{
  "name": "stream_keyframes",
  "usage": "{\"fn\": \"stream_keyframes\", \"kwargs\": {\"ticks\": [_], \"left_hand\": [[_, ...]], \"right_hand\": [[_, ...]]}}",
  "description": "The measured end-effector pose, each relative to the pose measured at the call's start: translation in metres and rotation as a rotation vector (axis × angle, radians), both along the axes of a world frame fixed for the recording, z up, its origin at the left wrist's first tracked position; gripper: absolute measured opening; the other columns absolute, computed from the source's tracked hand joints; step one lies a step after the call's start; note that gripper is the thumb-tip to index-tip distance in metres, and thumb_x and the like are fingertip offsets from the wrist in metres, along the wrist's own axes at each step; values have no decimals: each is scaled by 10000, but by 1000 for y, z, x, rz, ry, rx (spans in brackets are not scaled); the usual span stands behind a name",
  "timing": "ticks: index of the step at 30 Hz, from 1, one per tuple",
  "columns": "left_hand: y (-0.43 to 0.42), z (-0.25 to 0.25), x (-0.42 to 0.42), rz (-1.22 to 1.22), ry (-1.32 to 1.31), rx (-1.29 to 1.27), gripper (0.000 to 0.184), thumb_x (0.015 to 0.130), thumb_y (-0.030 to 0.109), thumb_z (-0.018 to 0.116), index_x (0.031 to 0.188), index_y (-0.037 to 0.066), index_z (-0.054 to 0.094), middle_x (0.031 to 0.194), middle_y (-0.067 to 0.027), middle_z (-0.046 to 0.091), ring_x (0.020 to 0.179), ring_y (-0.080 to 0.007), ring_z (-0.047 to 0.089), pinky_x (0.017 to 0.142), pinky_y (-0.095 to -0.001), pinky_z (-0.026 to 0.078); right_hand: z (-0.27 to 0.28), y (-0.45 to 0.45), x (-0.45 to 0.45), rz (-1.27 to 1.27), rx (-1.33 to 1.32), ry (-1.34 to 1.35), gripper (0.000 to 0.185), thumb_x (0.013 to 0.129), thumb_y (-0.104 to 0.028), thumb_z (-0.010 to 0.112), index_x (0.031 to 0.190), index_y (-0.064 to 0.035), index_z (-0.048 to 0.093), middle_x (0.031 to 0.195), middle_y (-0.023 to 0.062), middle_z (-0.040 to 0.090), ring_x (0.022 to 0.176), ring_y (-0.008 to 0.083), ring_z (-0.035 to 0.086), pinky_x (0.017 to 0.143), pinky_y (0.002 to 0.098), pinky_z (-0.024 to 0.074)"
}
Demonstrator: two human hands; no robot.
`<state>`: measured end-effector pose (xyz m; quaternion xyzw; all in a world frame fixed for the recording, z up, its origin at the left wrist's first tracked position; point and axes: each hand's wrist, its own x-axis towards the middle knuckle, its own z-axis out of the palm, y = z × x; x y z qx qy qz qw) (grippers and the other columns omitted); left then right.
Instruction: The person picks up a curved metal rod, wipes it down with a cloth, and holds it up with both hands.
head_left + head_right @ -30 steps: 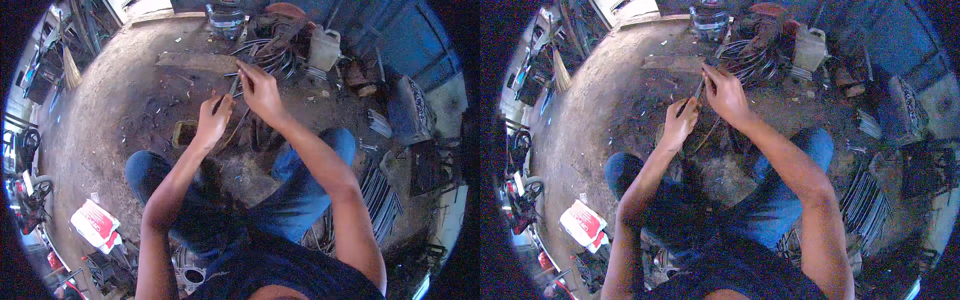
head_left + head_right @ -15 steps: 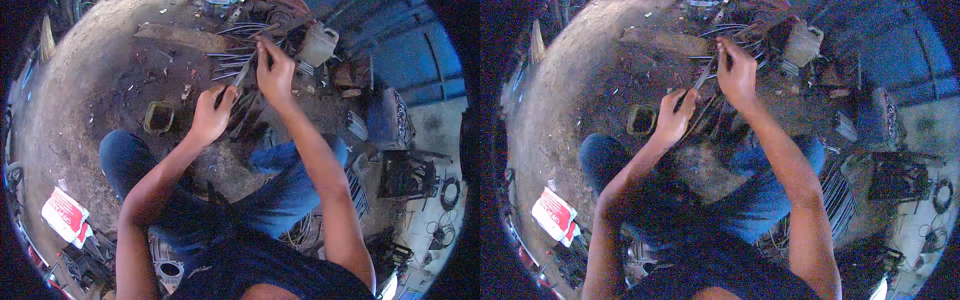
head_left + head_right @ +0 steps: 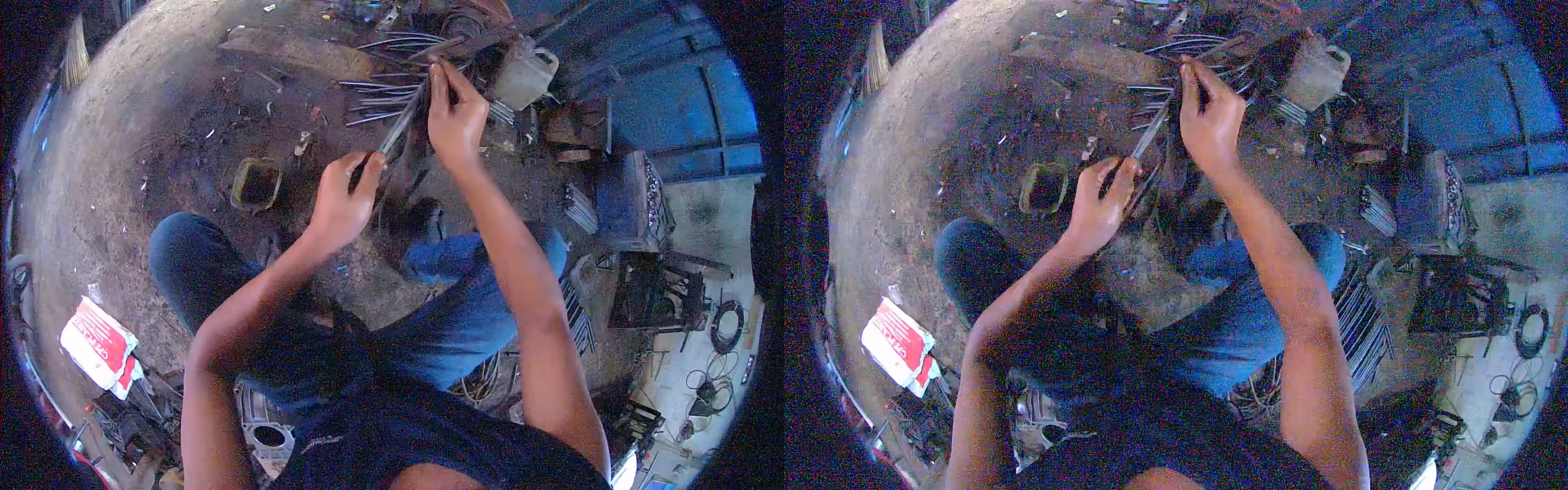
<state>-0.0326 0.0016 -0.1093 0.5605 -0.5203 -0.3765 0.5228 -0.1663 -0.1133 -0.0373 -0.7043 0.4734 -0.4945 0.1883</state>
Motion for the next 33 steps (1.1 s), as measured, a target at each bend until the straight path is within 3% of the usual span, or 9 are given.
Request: {"fn": "stream_keyframes", "kwargs": {"ticks": [4,6,11,14,18,22,26,30,33], "left_hand": [[-1,7,5,9,24,87,324,958,304,549,850,7,616,644,-8,535,575,-72,465,525,-262,378],[1,13,7,-53,69,71,329,960,313,548,838,14,609,642,3,528,561,-66,460,506,-254,366],[0,12,3,-58,222,141,290,965,300,542,861,36,600,601,34,476,506,-41,400,447,-235,286],[2,14,5,-84,152,146,287,965,299,542,867,36,598,606,32,479,516,-39,397,452,-232,291],[3,19,0,-93,281,205,294,964,297,545,855,31,602,613,30,489,526,-38,398,457,-233,301],[-1,-4,-2,-24,72,67,290,967,284,543,876,18,613,624,26,499,535,-46,412,472,-233,334],[3,17,-1,-79,118,163,285,970,268,540,880,8,612,639,24,502,542,-48,416,494,-226,350],[3,0,-3,-22,219,83,284,967,267,545,864,10,611,639,30,498,562,-41,418,502,-224,339],[5,14,0,-76,158,91,292,971,273,538,861,13,611,646,32,496,582,-40,423,509,-225,335]], "right_hand": [[-28,48,13,117,17,1,217,918,-47,562,1087,62,645,1061,180,681,1032,201,633,920,307,467],[-28,22,3,116,-112,88,205,894,-78,590,1047,36,663,1026,201,679,975,295,671,839,344,512],[-24,29,13,35,-102,-24,228,896,-69,593,1085,45,651,1060,209,666,1014,278,659,883,339,497],[-28,29,6,83,-66,73,215,884,-62,608,1068,36,662,1035,200,677,1006,278,663,875,353,503],[-20,4,7,22,-13,-178,207,895,-72,598,1057,35,669,1024,185,688,987,244,670,874,332,500],[-30,35,5,84,-55,-13,214,919,-80,569,1063,49,660,1019,188,690,945,239,676,850,323,504],[-20,4,0,43,71,-257,210,877,-32,613,1059,62,657,1020,196,687,981,233,669,878,332,491],[-34,39,8,83,-101,1,216,921,-95,571,1055,45,666,988,193,692,915,215,680,797,319,508],[-8,-2,-1,67,57,-216,222,926,-67,565,1086,62,648,1045,173,687,988,171,633,882,307,478]]}}
